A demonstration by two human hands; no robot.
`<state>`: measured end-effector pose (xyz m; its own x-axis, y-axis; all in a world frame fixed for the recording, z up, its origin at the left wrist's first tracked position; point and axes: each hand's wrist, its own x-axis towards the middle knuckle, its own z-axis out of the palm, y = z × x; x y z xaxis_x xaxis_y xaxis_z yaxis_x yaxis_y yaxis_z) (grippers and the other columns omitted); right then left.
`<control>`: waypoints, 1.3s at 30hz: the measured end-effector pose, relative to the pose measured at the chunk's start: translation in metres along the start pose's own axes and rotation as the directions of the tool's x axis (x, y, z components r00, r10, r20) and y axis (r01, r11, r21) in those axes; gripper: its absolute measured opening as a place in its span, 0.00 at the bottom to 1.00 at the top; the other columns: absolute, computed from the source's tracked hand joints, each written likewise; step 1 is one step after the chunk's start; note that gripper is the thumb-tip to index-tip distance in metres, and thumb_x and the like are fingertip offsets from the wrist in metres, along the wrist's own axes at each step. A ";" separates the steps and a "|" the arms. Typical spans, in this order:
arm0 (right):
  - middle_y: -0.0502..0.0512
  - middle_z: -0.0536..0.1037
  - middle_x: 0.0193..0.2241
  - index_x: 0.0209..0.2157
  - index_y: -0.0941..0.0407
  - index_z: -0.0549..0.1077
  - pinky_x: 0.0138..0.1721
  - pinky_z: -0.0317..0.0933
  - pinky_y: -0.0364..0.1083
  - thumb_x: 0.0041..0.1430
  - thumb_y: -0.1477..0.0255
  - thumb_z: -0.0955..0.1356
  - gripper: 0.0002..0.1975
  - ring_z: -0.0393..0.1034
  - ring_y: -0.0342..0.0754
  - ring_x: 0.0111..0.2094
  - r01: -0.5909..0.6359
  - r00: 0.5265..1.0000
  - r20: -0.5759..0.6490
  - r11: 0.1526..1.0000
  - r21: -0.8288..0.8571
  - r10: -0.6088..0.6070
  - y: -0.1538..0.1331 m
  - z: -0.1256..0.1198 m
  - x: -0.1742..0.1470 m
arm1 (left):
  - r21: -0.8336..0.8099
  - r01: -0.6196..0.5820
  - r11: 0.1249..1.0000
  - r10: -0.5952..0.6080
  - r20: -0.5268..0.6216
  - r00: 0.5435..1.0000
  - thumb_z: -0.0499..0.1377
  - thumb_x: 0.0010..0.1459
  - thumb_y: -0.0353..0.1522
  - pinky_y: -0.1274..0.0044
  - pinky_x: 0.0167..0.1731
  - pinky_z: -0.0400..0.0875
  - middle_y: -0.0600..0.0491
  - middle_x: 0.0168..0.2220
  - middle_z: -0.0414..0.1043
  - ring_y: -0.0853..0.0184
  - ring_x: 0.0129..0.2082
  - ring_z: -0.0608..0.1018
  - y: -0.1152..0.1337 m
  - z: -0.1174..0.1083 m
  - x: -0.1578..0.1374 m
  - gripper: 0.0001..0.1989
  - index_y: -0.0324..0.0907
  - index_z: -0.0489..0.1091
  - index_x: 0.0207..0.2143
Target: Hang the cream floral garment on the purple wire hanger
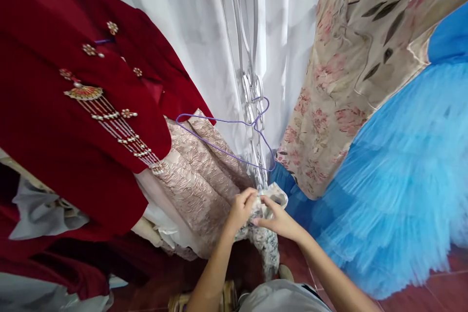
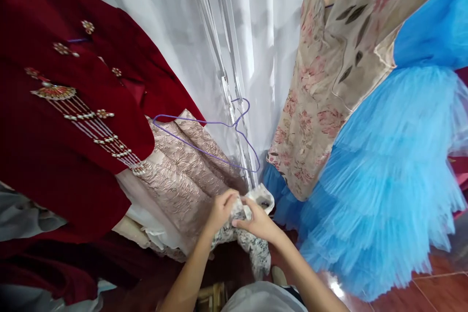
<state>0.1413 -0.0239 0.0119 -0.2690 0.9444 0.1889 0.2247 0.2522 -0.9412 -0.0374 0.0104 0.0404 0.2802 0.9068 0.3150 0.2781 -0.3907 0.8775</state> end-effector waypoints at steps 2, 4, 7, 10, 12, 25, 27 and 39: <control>0.58 0.79 0.47 0.51 0.56 0.73 0.52 0.66 0.52 0.59 0.62 0.72 0.21 0.72 0.55 0.49 0.028 0.995 0.096 0.997 0.066 -0.034 -0.010 -0.010 -0.004 | -0.012 0.028 1.000 -0.027 0.130 0.991 0.53 0.68 0.38 0.77 0.36 0.65 0.54 0.31 0.72 0.68 0.32 0.73 0.014 0.019 0.002 0.13 0.41 0.72 0.35; 0.54 0.79 0.39 0.45 0.57 0.74 0.43 0.67 0.48 0.65 0.61 0.67 0.14 0.72 0.51 0.39 0.016 0.982 0.188 0.999 0.046 -0.025 -0.016 -0.028 -0.009 | -0.102 0.115 0.988 -0.092 0.203 0.975 0.56 0.66 0.39 0.78 0.35 0.65 0.54 0.33 0.71 0.68 0.33 0.73 0.019 0.032 0.004 0.10 0.41 0.70 0.39; 0.51 0.75 0.29 0.35 0.57 0.73 0.33 0.62 0.43 0.70 0.61 0.63 0.15 0.67 0.46 0.30 0.070 0.982 0.178 0.996 -0.064 -0.057 -0.016 -0.071 -0.020 | -0.261 0.297 0.918 -0.181 0.391 0.902 0.64 0.60 0.42 0.79 0.34 0.66 0.54 0.37 0.73 0.68 0.35 0.73 0.009 0.041 -0.005 0.19 0.42 0.65 0.48; 0.48 0.69 0.24 0.28 0.56 0.68 0.30 0.58 0.42 0.69 0.64 0.64 0.16 0.63 0.44 0.27 0.171 0.980 -0.068 0.971 -0.169 -0.185 -0.008 -0.119 -0.032 | -0.242 0.375 0.895 -0.229 0.472 0.851 0.66 0.57 0.44 0.79 0.35 0.67 0.53 0.36 0.73 0.67 0.35 0.74 -0.008 0.044 -0.022 0.20 0.39 0.69 0.43; 0.48 0.67 0.23 0.27 0.56 0.68 0.28 0.58 0.41 0.68 0.65 0.65 0.15 0.62 0.43 0.25 0.209 0.949 -0.189 0.951 -0.227 -0.254 -0.001 -0.145 -0.039 | -0.154 0.362 0.919 -0.271 0.418 0.867 0.64 0.57 0.44 0.79 0.33 0.66 0.54 0.31 0.72 0.68 0.32 0.72 -0.016 0.042 -0.031 0.17 0.37 0.72 0.35; 0.52 0.78 0.25 0.32 0.56 0.79 0.25 0.65 0.41 0.61 0.66 0.69 0.09 0.71 0.47 0.25 0.142 0.932 -0.307 0.974 -0.174 -0.191 0.021 -0.199 -0.043 | -0.034 0.221 0.975 -0.223 -0.052 0.973 0.65 0.54 0.42 0.78 0.27 0.66 0.53 0.25 0.75 0.66 0.26 0.74 0.014 -0.014 -0.034 0.13 0.40 0.77 0.29; 0.53 0.79 0.26 0.32 0.55 0.80 0.27 0.67 0.41 0.58 0.66 0.71 0.08 0.72 0.48 0.26 0.128 0.919 -0.356 0.982 -0.138 -0.169 0.027 -0.209 -0.044 | 0.059 0.195 0.979 -0.197 0.029 0.980 0.67 0.54 0.40 0.78 0.31 0.67 0.53 0.27 0.75 0.65 0.28 0.75 0.027 -0.025 -0.034 0.11 0.40 0.77 0.29; 0.54 0.79 0.25 0.31 0.57 0.80 0.25 0.66 0.42 0.57 0.62 0.73 0.11 0.71 0.48 0.25 0.026 0.897 -0.440 0.999 -0.048 -0.045 0.036 -0.189 -0.045 | 0.200 -0.187 0.962 0.257 -0.424 0.868 0.62 0.60 0.45 0.70 0.45 0.70 0.44 0.51 0.72 0.58 0.46 0.76 0.019 -0.052 0.029 0.15 0.43 0.77 0.31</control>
<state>0.3383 -0.0175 0.0227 0.1603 0.9286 0.3346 0.2619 0.2868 -0.9215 -0.0716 0.0374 0.0850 -0.0751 0.7542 0.6523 0.3993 -0.5767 0.7127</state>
